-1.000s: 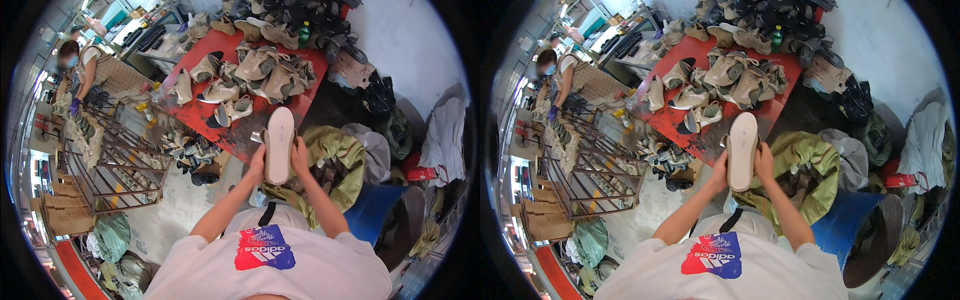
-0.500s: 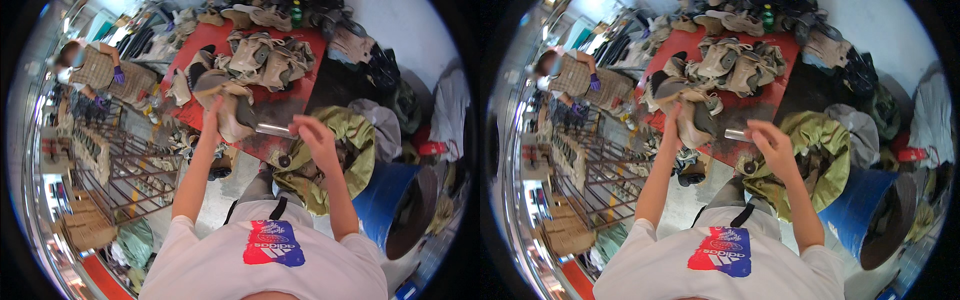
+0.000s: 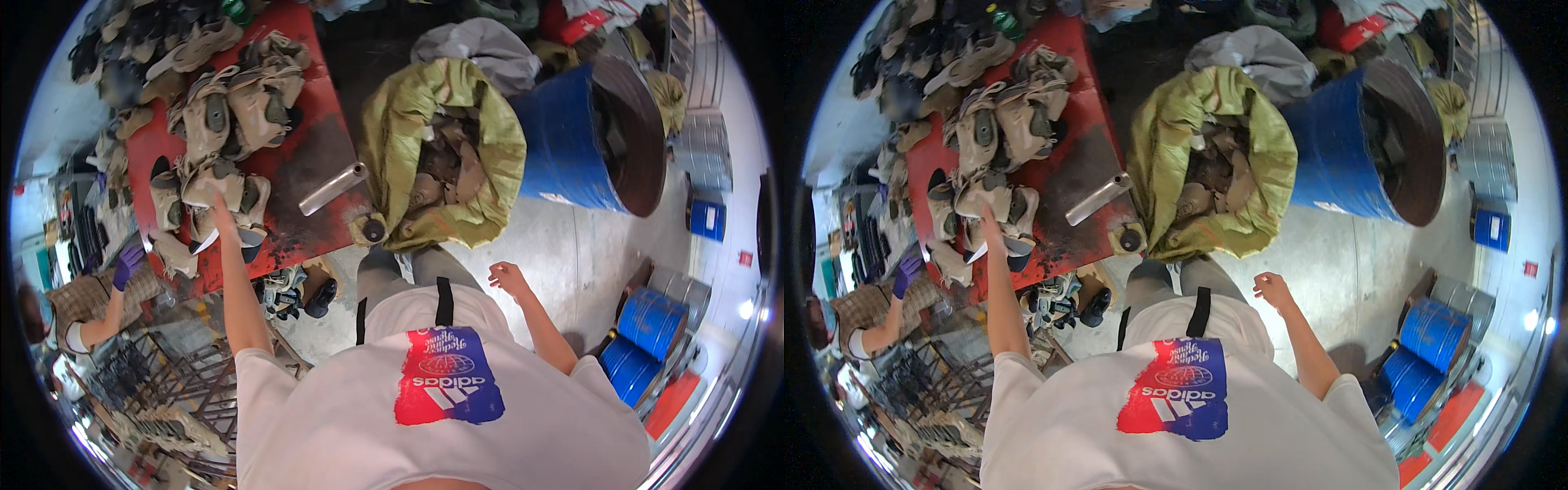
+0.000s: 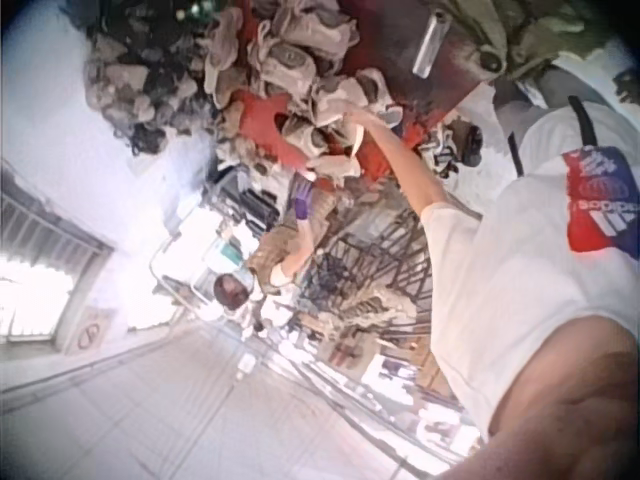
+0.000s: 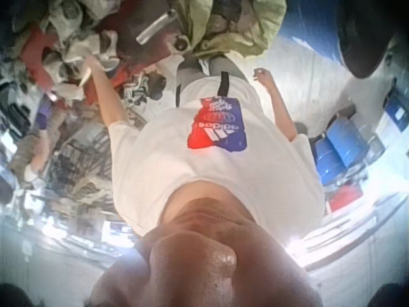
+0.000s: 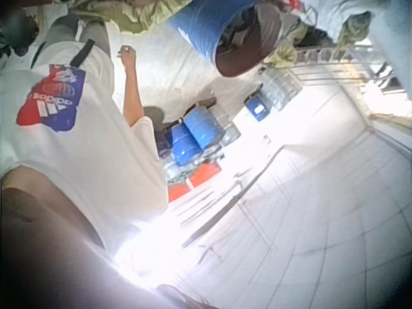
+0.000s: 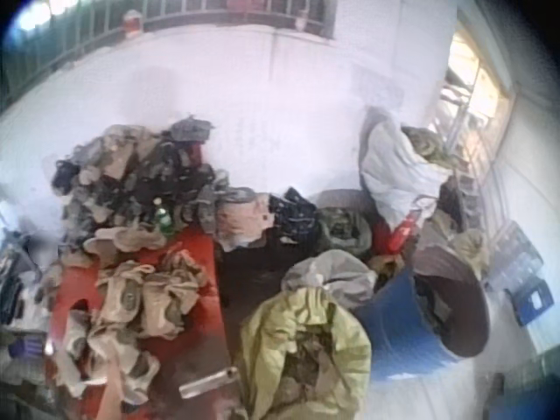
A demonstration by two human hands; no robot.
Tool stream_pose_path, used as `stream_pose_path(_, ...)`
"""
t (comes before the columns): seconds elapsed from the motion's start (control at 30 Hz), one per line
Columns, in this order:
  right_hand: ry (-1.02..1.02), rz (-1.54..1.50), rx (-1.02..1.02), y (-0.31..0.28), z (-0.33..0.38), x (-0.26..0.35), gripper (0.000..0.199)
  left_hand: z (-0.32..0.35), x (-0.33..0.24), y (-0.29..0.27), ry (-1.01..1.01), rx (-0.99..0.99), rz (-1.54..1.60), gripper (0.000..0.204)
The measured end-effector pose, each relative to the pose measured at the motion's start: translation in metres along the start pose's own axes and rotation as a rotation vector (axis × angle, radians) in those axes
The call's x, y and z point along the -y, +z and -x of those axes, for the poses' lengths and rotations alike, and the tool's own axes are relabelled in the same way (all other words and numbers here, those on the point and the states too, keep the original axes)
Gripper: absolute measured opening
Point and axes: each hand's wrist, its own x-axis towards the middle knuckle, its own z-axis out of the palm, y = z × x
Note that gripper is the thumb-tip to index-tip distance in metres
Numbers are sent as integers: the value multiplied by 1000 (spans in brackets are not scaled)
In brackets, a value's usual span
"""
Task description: The person repeatedly picks up a shoe upper and a separate sole, aligns them, and presses them together by hand. The assembled shoes are placed on a nearby red table. The process is repeated for multiple pairs.
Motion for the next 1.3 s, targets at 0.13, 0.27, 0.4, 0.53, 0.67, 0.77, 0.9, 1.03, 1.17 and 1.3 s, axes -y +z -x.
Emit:
stream_pose_path(0.13, 45, 84, 80, 8, -15, -37, 31, 51, 20, -4, 284, -241, -430, 62)
stream_pose_path(0.27, -124, 291, 58, 2, -65, -31, 33, 144, 63, -15, 451, -325, -600, 47)
stream_pose_path(0.4, -330, 554, -31, -9, -139, 22, 33, 272, 181, -30, 137, 38, -633, 50)
stream_pose_path(0.53, -564, 684, -20, -10, -239, 63, 33, 482, 257, -17, -91, 238, -816, 43)
stream_pose_path(0.67, -625, 950, 35, -4, -347, 101, 46, 658, 270, 9, -569, 247, -780, 38)
stream_pose_path(0.77, -662, 1037, 190, -3, -398, 121, 43, 730, 263, 20, -740, 316, -811, 37)
stream_pose_path(0.9, -581, 1405, 525, -6, -421, 120, 35, 776, 231, 63, -958, 127, -324, 29)
stream_pose_path(1.03, -674, 1108, 478, -23, -435, 109, 23, 768, 218, 106, -949, 108, -205, 38)
stream_pose_path(1.17, -835, 447, 427, -59, -379, 164, 22, 743, 181, 170, -784, 190, -136, 42)
stream_pose_path(1.3, -911, 106, 543, -83, -256, 240, 28, 715, 158, 209, -478, 249, -79, 40)
